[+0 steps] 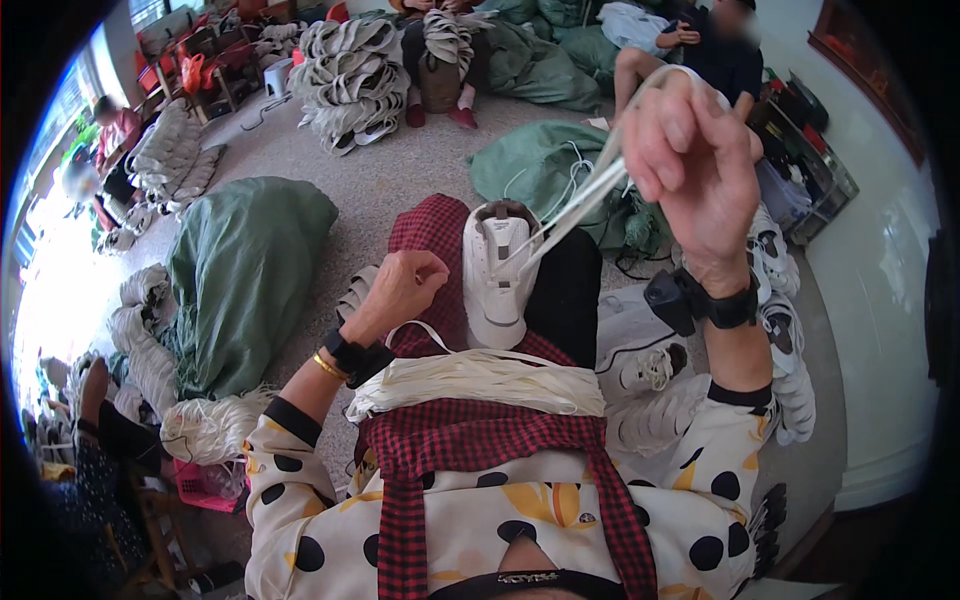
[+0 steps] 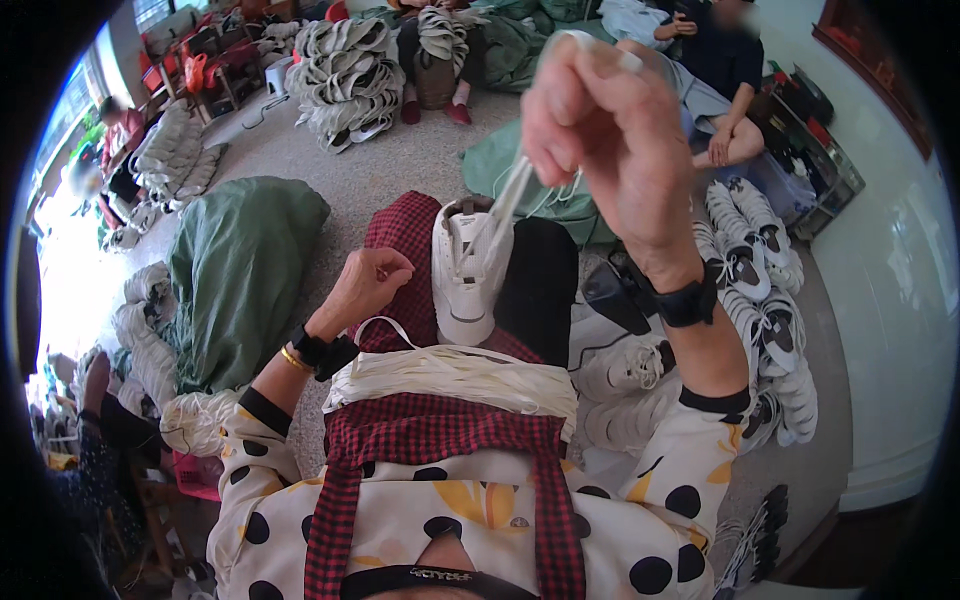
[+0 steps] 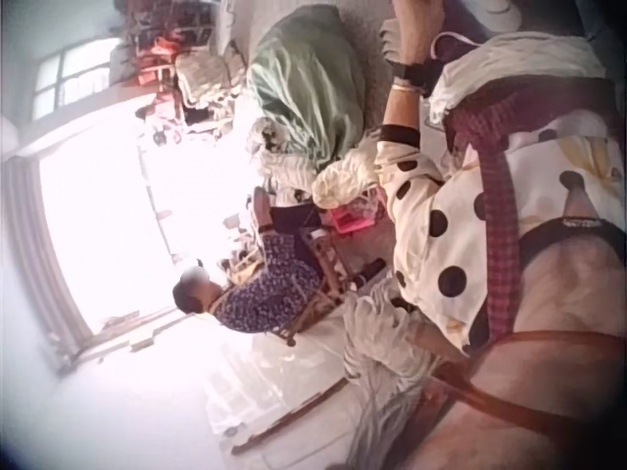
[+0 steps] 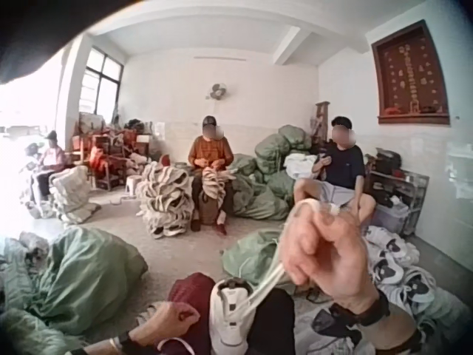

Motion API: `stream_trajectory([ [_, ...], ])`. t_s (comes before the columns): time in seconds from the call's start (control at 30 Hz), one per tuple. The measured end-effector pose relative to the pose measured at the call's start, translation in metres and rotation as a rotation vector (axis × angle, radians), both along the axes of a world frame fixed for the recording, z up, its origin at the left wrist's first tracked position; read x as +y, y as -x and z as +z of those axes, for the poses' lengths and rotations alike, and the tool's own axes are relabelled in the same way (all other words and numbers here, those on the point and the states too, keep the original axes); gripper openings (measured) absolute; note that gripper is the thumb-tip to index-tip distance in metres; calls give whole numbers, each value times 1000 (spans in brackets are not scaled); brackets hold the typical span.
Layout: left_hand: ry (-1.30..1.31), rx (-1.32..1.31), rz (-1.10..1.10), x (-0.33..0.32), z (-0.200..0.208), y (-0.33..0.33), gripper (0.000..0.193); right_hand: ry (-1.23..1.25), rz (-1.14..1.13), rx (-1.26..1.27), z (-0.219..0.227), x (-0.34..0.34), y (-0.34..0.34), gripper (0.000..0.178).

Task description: Lacing a new pair of white sneakers as part of a manufacturing assembly process.

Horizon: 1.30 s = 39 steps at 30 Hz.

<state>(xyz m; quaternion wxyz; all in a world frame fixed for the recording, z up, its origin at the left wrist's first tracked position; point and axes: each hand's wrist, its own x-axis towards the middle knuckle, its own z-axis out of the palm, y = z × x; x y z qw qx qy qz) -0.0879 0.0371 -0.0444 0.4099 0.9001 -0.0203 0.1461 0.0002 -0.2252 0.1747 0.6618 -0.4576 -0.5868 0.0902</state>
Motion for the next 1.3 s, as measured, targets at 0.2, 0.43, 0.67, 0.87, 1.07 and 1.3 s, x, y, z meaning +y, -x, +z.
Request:
stream_trajectory([
  [0.2, -66, -100, -135, -31, 23, -9, 16, -9, 51, -17, -1, 19, 13, 39],
  [0.43, -246, -135, -134, -78, 14, -25, 22, 35, 114, -37, -10, 43, 32, 39],
  [0.67, -344, -314, -282, -79, -18, -7, 22, 64, 59, 31, -16, 28, 26, 41],
  [0.87, 353, -142, 106, -33, 11, 11, 27, -16, 26, 33, -19, 3, -1, 39],
  [1.07, 1111, -309, 158, 67, 16, 28, 28, -98, -214, 192, -25, -73, -60, 34],
  [1.3, 1022, 127, 368, 171, -9, 37, 22, 411, -965, 389, -167, -174, -142, 35],
])
